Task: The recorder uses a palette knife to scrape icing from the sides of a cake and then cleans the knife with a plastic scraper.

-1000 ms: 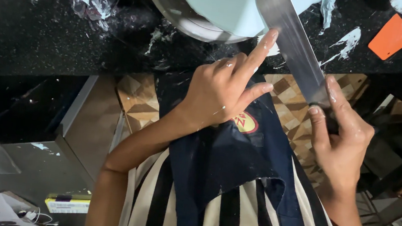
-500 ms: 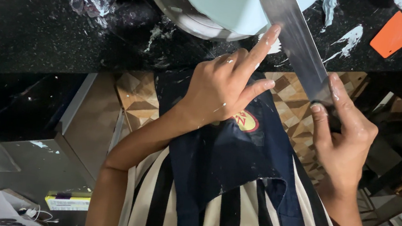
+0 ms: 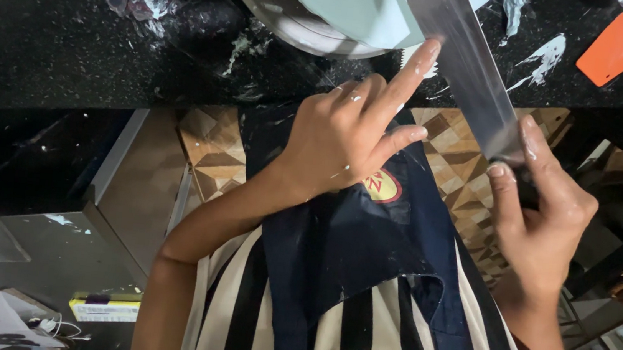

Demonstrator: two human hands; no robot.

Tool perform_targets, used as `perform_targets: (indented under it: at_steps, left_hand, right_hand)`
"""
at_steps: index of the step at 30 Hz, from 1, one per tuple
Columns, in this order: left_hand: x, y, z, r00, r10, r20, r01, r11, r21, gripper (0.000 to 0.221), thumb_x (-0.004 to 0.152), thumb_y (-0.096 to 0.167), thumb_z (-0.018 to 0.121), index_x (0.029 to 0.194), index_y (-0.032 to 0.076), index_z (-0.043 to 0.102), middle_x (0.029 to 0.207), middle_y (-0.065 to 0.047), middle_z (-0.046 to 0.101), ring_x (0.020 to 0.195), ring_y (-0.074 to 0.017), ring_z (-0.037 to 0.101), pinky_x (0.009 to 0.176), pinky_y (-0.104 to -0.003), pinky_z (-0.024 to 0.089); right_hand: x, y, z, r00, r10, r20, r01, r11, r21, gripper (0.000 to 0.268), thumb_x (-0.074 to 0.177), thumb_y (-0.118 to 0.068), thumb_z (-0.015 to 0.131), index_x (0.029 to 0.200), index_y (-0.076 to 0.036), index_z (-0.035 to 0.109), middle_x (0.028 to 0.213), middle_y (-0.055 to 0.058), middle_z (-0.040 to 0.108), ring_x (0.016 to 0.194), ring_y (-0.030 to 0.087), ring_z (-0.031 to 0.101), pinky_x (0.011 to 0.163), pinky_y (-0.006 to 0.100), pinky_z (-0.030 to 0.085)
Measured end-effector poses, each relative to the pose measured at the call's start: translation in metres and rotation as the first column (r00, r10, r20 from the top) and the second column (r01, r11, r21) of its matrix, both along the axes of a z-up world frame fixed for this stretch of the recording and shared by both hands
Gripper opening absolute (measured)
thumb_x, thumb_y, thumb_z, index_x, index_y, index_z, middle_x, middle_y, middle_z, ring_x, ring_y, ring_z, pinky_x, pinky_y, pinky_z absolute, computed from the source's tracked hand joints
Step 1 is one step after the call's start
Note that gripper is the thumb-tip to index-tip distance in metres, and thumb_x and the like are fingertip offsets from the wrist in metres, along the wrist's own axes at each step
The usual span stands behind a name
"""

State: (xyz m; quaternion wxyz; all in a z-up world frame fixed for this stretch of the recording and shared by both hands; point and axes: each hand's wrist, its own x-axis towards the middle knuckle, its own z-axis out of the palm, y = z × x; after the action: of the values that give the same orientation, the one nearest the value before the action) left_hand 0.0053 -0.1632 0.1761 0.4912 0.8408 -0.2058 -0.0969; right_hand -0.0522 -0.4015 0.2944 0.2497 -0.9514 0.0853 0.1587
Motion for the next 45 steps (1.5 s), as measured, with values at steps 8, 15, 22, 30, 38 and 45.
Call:
perform_targets:
  at_steps: [8,15,22,30,38,45]
  left_hand:
    - [0.007,0.002,0.006,0.994,0.066,0.084,-0.063,0.997,-0.048,0.075,0.107,0.045,0.070,0.162,0.015,0.029,0.085,-0.003,0.049,0.065,-0.0151,0.051,0.060,-0.028,0.052]
    - [0.002,0.001,-0.002,0.998,0.054,0.013,-0.053,0.994,-0.096,0.073,0.110,0.044,0.069,0.160,0.015,0.026,0.084,-0.004,0.054,0.067,-0.0166,0.056,0.064,-0.030,0.054]
    - [0.001,0.001,-0.004,0.999,0.046,-0.005,-0.046,0.991,-0.127,0.073,0.108,0.041,0.066,0.161,0.016,0.023,0.087,-0.004,0.056,0.070,-0.0153,0.059,0.066,-0.029,0.055]
    - [-0.002,0.002,-0.001,0.992,0.069,0.104,-0.050,0.983,-0.176,0.071,0.106,0.037,0.076,0.158,0.009,0.037,0.084,0.000,0.055,0.068,-0.0114,0.054,0.057,-0.025,0.050]
    - [-0.012,0.022,0.019,0.878,0.189,-0.440,-0.432,0.708,-0.559,0.017,0.100,0.007,0.066,0.113,0.001,0.057,0.084,-0.006,0.062,0.061,-0.0106,0.056,0.058,-0.023,0.045]
    - [-0.026,0.018,0.006,0.841,0.091,-0.534,-0.437,0.696,-0.569,0.011,0.109,0.003,0.057,0.099,0.000,0.062,0.078,-0.008,0.062,0.062,-0.0154,0.057,0.062,-0.025,0.048]
  right_hand:
    - [0.018,0.017,0.006,1.000,0.009,0.011,-0.009,0.999,-0.036,0.047,0.101,0.009,0.072,0.146,0.002,0.060,0.113,0.021,0.073,0.099,0.016,0.071,0.089,0.025,0.054]
    - [0.014,0.012,0.004,1.000,-0.001,-0.029,-0.001,0.998,-0.064,0.046,0.103,0.008,0.073,0.146,-0.003,0.061,0.108,0.021,0.074,0.092,0.013,0.071,0.083,0.024,0.053]
    - [0.012,0.010,0.003,1.000,0.025,-0.014,-0.026,0.997,-0.071,0.045,0.104,0.007,0.075,0.147,-0.002,0.062,0.112,0.022,0.074,0.095,0.014,0.071,0.085,0.025,0.054]
    - [0.011,0.009,0.014,1.000,-0.012,0.024,0.013,0.999,-0.035,0.048,0.094,0.012,0.072,0.140,0.005,0.062,0.111,0.023,0.073,0.094,0.020,0.070,0.088,0.026,0.054]
    - [-0.037,-0.042,0.017,0.996,0.090,0.009,-0.090,0.976,0.199,0.043,0.088,0.007,0.079,0.130,0.000,0.069,0.104,0.018,0.074,0.083,0.019,0.073,0.081,0.023,0.056]
    - [-0.043,-0.046,0.005,0.996,0.080,0.029,-0.084,0.978,0.191,0.044,0.092,0.007,0.080,0.134,0.000,0.069,0.101,0.017,0.075,0.084,0.016,0.072,0.085,0.022,0.054]
